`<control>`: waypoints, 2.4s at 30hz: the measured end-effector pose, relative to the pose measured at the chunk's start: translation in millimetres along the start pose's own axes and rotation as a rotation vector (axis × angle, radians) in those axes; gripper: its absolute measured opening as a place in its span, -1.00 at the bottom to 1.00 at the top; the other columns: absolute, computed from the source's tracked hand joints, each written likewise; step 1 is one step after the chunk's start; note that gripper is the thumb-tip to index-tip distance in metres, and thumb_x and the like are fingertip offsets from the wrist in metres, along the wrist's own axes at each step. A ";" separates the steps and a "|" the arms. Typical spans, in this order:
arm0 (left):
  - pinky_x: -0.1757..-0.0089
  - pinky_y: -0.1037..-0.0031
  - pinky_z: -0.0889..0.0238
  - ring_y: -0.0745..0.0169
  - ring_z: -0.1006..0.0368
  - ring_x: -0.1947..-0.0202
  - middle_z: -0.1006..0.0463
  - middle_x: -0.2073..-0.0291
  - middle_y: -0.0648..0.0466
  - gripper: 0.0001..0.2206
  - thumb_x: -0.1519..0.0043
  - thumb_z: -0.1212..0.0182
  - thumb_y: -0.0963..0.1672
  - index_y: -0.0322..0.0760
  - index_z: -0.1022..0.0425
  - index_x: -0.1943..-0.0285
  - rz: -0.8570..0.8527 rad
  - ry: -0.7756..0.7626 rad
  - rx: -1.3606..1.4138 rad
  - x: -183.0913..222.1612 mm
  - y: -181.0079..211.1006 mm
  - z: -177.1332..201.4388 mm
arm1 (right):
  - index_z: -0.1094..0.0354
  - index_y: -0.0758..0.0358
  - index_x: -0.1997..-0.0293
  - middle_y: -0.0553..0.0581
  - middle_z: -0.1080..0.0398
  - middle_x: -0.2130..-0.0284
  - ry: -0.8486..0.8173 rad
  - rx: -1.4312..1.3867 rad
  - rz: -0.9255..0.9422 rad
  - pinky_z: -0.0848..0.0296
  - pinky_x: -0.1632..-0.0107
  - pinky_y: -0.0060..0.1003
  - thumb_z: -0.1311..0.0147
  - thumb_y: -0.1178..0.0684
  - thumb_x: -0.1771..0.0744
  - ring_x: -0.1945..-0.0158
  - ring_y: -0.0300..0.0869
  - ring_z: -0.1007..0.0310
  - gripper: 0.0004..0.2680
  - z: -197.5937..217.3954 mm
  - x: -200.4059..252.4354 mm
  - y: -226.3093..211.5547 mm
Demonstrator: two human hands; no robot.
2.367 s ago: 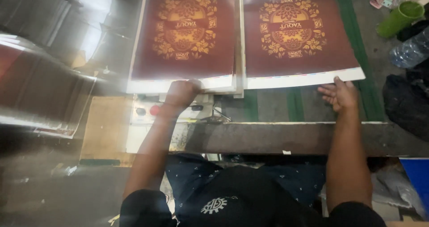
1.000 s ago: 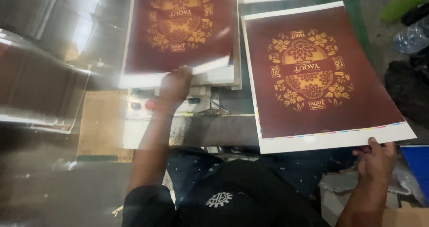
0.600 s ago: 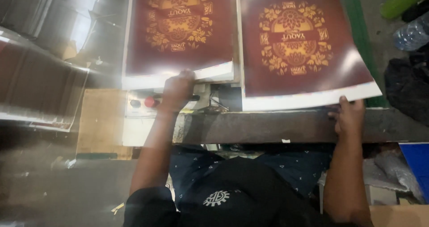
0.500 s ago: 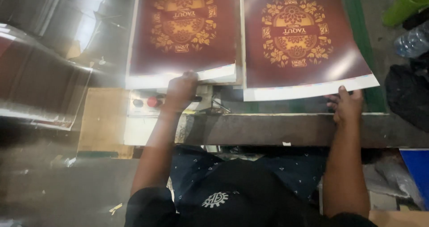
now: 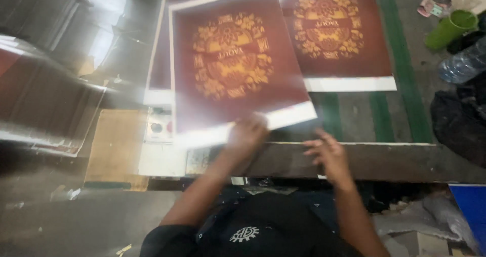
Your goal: Picking up printed sheets from a stack and placing them onto a conveyor belt for processing.
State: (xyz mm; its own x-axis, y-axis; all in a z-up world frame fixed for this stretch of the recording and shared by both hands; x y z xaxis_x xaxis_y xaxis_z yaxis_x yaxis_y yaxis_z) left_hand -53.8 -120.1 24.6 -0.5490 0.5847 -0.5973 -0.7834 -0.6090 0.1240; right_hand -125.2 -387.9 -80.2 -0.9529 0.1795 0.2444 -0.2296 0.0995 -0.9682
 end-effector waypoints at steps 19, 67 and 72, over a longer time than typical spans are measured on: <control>0.00 0.08 -0.30 -0.27 -0.42 -0.05 -0.49 -0.11 -0.31 -0.53 -0.22 -0.26 0.02 -0.44 -0.46 -0.16 0.154 -0.030 -0.152 -5.8 -119.0 17.0 | -0.28 0.20 -0.25 0.04 -0.43 0.14 0.386 -0.374 0.180 -0.46 0.37 -0.34 0.01 0.21 -0.42 0.26 -0.27 -0.45 -0.76 157.6 47.3 20.3; 0.24 0.08 -0.34 -0.14 -0.49 0.22 -0.50 0.27 -0.09 -0.90 -0.26 -0.16 -0.15 -0.23 -0.48 0.10 0.072 -0.055 -0.041 -40.7 -75.6 23.3 | -0.12 0.25 -0.49 0.29 -0.54 0.08 0.120 -0.148 -0.087 -0.46 0.32 -0.32 0.03 0.05 -0.40 0.20 -0.12 -0.55 -0.58 37.2 -11.3 17.0; 0.24 0.22 -0.30 -0.05 -0.50 0.01 -0.57 0.01 -0.19 -0.68 -0.20 -0.18 -0.12 -0.40 -0.46 -0.09 -0.233 -0.140 -0.190 -24.7 44.6 -9.2 | -0.19 0.29 -0.23 0.16 -0.55 0.05 -0.262 -0.215 -0.008 -0.51 0.32 -0.33 -0.01 0.04 -0.37 0.13 -0.16 -0.60 -0.69 -34.6 -7.5 -11.4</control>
State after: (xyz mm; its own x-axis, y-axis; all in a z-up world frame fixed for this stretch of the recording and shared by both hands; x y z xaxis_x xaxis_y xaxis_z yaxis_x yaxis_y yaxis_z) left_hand -72.5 -166.6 37.5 -0.4061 0.7801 -0.4760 -0.8317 -0.5313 -0.1612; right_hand -108.6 -356.6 -69.2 -0.9762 -0.0770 0.2026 -0.2166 0.3092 -0.9260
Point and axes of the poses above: each hand's wrist, its own x-axis away from the middle knuckle, its own z-axis out of the back of the hand, y = z × x, the point moved 5 cm from there along -x, towards the middle knuckle
